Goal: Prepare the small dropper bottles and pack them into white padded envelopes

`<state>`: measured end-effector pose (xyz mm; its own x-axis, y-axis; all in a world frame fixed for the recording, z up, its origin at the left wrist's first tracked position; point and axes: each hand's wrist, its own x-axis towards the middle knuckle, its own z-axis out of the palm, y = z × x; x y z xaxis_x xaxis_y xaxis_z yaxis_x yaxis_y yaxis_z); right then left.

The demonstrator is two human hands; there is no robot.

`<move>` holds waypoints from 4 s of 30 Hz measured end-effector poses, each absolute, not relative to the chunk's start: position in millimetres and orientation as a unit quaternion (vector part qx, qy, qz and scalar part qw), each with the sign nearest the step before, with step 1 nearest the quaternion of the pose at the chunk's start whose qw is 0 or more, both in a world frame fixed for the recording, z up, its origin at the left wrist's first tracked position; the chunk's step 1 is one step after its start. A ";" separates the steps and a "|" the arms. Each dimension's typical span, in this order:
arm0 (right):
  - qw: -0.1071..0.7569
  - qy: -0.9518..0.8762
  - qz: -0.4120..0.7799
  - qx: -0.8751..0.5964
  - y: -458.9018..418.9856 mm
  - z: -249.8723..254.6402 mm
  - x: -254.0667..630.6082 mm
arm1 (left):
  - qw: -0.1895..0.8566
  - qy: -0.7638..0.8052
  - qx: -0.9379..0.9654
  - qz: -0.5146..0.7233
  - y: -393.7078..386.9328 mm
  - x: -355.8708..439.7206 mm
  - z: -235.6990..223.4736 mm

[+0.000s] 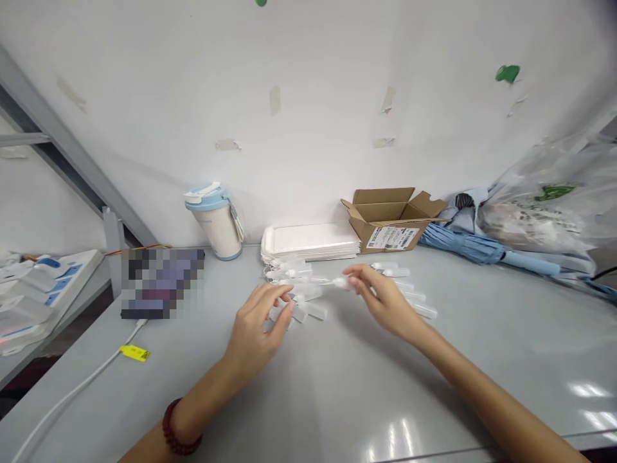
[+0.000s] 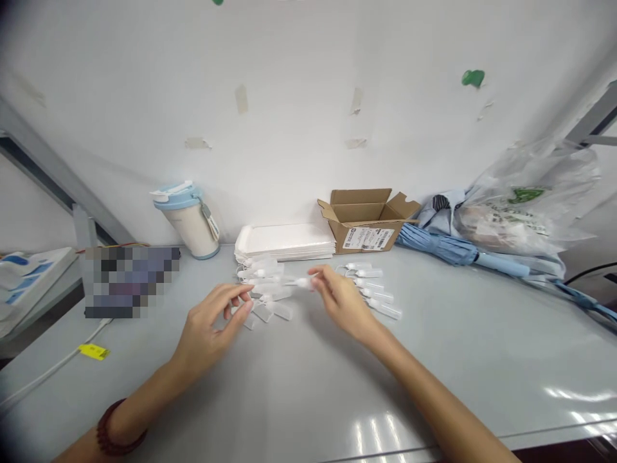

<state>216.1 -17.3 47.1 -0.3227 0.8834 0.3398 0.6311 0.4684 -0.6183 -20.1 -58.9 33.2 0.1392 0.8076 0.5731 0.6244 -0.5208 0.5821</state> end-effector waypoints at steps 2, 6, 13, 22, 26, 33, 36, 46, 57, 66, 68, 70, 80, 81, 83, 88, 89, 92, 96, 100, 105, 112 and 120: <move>0.340 -0.791 0.232 -0.453 -32.0 47.0 201.2 | 0.103 0.440 0.777 0.438 -62.7 -15.2 31.3; 0.339 -0.790 0.269 -0.433 -41.3 46.0 191.1 | 0.105 0.417 0.789 0.438 -65.9 -10.4 28.1; 0.318 -0.772 0.307 -0.456 -41.9 47.5 196.2 | 0.155 0.469 0.757 0.428 -65.4 -11.5 33.4; 0.287 -0.750 0.400 -0.442 -48.8 49.8 191.9 | 0.342 0.509 0.671 0.416 -68.2 -9.7 38.2; 0.287 -0.739 0.427 -0.435 -51.2 49.3 190.5 | 0.432 0.525 0.613 0.403 -68.8 -9.5 42.8; 0.309 -0.724 0.439 -0.433 -51.0 48.3 190.2 | 0.472 0.513 0.596 0.398 -68.4 -11.1 43.8; 0.307 -0.723 0.443 -0.432 -51.3 47.5 189.3 | 0.484 0.509 0.592 0.394 -67.3 -11.3 43.0; 0.272 -0.746 0.413 -0.446 -53.1 47.0 187.7 | 0.397 0.496 0.656 0.407 -70.4 -9.6 40.8; 0.263 -0.768 0.403 -0.424 -54.0 41.4 185.0 | 0.288 0.464 0.735 0.403 -72.4 -7.0 33.3; 0.259 -0.775 0.392 -0.424 -54.6 41.6 186.1 | 0.293 0.463 0.736 0.398 -73.7 -7.1 32.2; 0.258 -0.775 0.393 -0.423 -53.7 42.4 186.9 | 0.295 0.469 0.735 0.391 -72.0 -7.8 34.1; 0.259 -0.773 0.397 -0.423 -53.1 44.0 187.4 | 0.300 0.474 0.735 0.380 -69.8 -8.6 36.9; 0.248 -0.774 0.403 -0.420 -53.5 43.3 186.9 | 0.280 0.466 0.740 0.397 -71.2 -8.9 37.3; 0.247 -0.777 0.402 -0.417 -53.6 42.6 186.7 | 0.279 0.463 0.741 0.398 -71.7 -8.7 35.9; 0.244 -0.783 0.398 -0.411 -54.1 41.7 185.9 | 0.277 0.455 0.746 0.399 -72.0 -8.1 33.4; 0.226 -0.801 0.382 -0.401 -52.6 44.8 185.4 | 0.260 0.448 0.757 0.397 -69.4 -7.1 31.6; 0.223 -0.809 0.372 -0.398 -49.6 46.0 187.7 | 0.256 0.451 0.759 0.395 -68.0 -8.0 32.0; 0.240 -0.828 0.294 -0.412 -30.3 47.8 206.5 | 0.229 0.476 0.748 0.403 -60.7 -16.0 33.7; 0.293 -0.800 0.078 -0.517 12.0 41.2 257.4 | 0.159 0.533 0.697 0.452 -45.4 -35.1 32.5; 0.223 -0.799 0.021 -0.559 43.3 28.2 303.2 | 0.126 0.554 0.673 0.473 -30.7 -46.7 25.3; 0.214 -0.799 0.042 -0.560 51.9 19.1 318.1 | 0.112 0.556 0.686 0.455 -24.0 -46.0 19.4; 0.224 -0.785 0.061 -0.574 55.0 15.1 314.0 | 0.147 0.600 0.642 0.454 -30.6 -45.2 25.4; 0.252 -0.781 0.054 -0.568 61.6 5.7 310.6 | 0.165 0.619 0.614 0.461 -33.3 -42.7 27.0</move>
